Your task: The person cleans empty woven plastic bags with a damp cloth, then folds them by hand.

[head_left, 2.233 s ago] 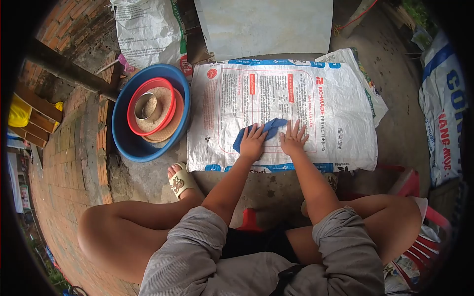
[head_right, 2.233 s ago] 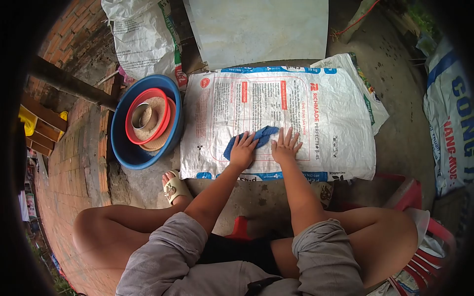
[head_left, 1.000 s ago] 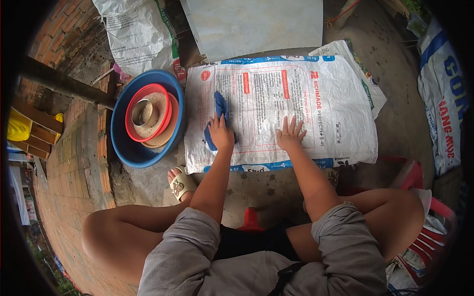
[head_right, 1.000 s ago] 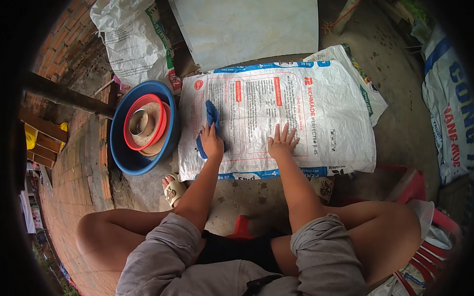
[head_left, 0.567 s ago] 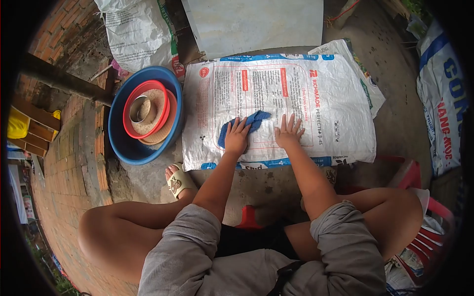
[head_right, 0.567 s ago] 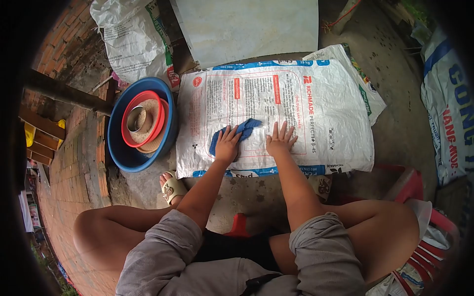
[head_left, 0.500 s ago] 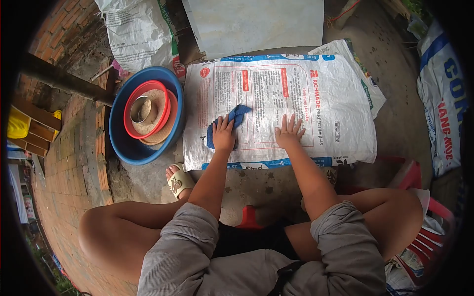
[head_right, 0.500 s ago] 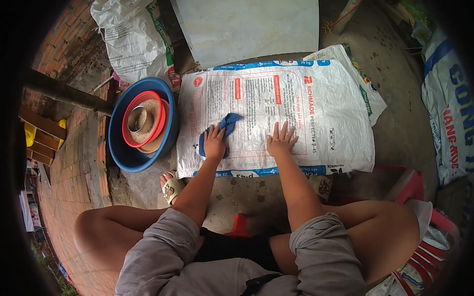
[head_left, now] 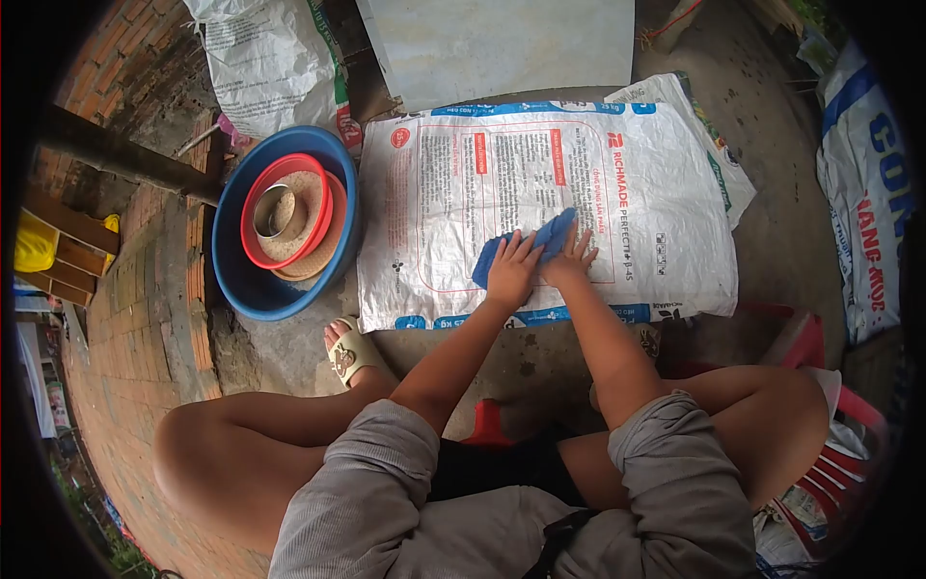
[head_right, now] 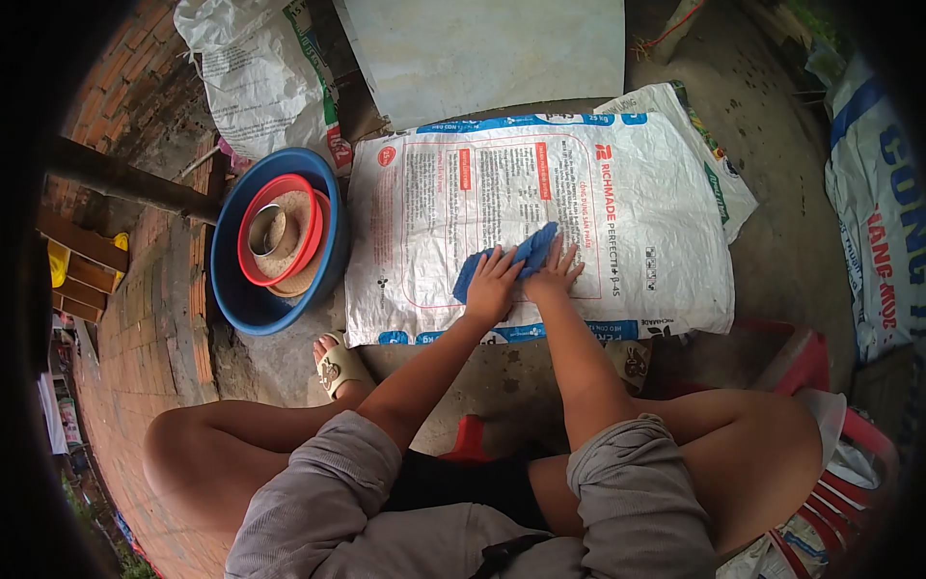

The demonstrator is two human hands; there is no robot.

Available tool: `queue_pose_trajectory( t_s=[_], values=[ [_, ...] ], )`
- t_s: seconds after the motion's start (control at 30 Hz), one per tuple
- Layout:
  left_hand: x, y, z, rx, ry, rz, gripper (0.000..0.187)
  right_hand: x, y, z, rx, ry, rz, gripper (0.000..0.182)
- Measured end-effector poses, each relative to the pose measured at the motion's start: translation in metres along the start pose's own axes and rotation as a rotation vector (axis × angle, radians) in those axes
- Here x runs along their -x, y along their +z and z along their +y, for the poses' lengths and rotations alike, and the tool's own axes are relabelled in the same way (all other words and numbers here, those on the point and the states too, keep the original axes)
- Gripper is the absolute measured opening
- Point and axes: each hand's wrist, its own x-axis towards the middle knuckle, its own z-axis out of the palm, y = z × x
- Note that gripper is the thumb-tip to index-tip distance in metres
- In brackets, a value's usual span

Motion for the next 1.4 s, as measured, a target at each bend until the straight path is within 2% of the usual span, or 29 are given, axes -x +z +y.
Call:
queue_pose_trajectory(
  t_s=[0.03, 0.07, 0.1, 0.13, 0.17, 0.23, 0.3, 0.43, 0.5, 0.57, 0.63, 0.7, 0.77, 0.93, 1.0, 1.1, 1.13, 1.23, 1.4],
  values=[
    [0.004, 0.010, 0.010, 0.039, 0.091, -0.087, 0.052, 0.000, -0.004, 0.002, 0.002, 0.000, 0.000, 0.079],
    [0.010, 0.014, 0.011, 0.040, 0.091, -0.087, 0.052, 0.001, -0.007, 0.005, -0.134, -0.036, 0.026, 0.081],
    [0.014, 0.019, 0.011, 0.012, 0.007, -0.052, 0.051, 0.003, -0.009, 0.007, -0.271, -0.071, 0.051, 0.083],
    [0.015, 0.019, 0.011, -0.017, -0.076, -0.017, 0.051, 0.015, -0.015, 0.003, -0.217, -0.047, 0.040, 0.081],
    [0.018, 0.015, 0.002, -0.046, -0.111, -0.036, 0.047, 0.011, -0.010, 0.003, -0.216, -0.048, 0.041, 0.081],
    [0.023, 0.002, -0.025, -0.086, -0.021, -0.039, 0.044, 0.001, 0.003, 0.003, -0.190, -0.049, 0.110, 0.076],
    [0.025, -0.018, -0.055, -0.203, -0.090, -0.003, 0.042, 0.003, 0.003, 0.006, -0.286, -0.080, 0.134, 0.071],
    [0.034, -0.044, -0.129, -0.325, -0.600, 0.236, 0.046, 0.001, 0.007, 0.005, -0.304, -0.098, 0.150, 0.069],
    [0.041, -0.063, -0.157, -0.376, -0.746, 0.276, 0.048, -0.003, 0.012, 0.006, -0.319, -0.117, 0.195, 0.071],
    [0.043, -0.078, -0.164, -0.338, -0.787, 0.249, 0.050, -0.003, 0.012, 0.007, -0.320, -0.116, 0.195, 0.070],
    [0.036, -0.074, -0.156, -0.317, -0.796, 0.258, 0.051, -0.003, 0.011, 0.006, -0.324, -0.115, 0.194, 0.069],
    [0.025, -0.058, -0.137, -0.319, -0.696, 0.345, 0.051, -0.002, 0.012, 0.006, -0.335, -0.115, 0.202, 0.070],
    [0.010, -0.041, -0.102, -0.237, -0.549, 0.347, 0.051, -0.004, 0.015, 0.004, -0.334, -0.112, 0.203, 0.070],
    [-0.002, -0.003, -0.023, -0.056, -0.130, 0.071, 0.051, -0.003, 0.010, 0.003, -0.328, -0.106, 0.201, 0.070],
    [0.004, 0.007, -0.014, -0.074, 0.000, -0.044, 0.050, -0.001, 0.002, 0.000, -0.088, -0.022, 0.039, 0.069],
    [0.015, -0.001, -0.027, -0.091, -0.049, -0.058, 0.049, -0.003, 0.002, 0.002, -0.147, -0.042, 0.043, 0.068],
    [0.017, -0.006, -0.038, -0.128, -0.081, -0.036, 0.048, 0.002, 0.003, 0.004, -0.292, -0.073, 0.131, 0.068],
    [0.022, -0.022, -0.074, -0.186, -0.217, 0.063, 0.046, -0.002, 0.008, 0.004, -0.319, -0.093, 0.164, 0.069],
    [0.029, -0.044, -0.120, -0.258, -0.688, 0.231, 0.050, -0.001, 0.006, 0.004, -0.293, -0.083, 0.150, 0.069]
  ],
)
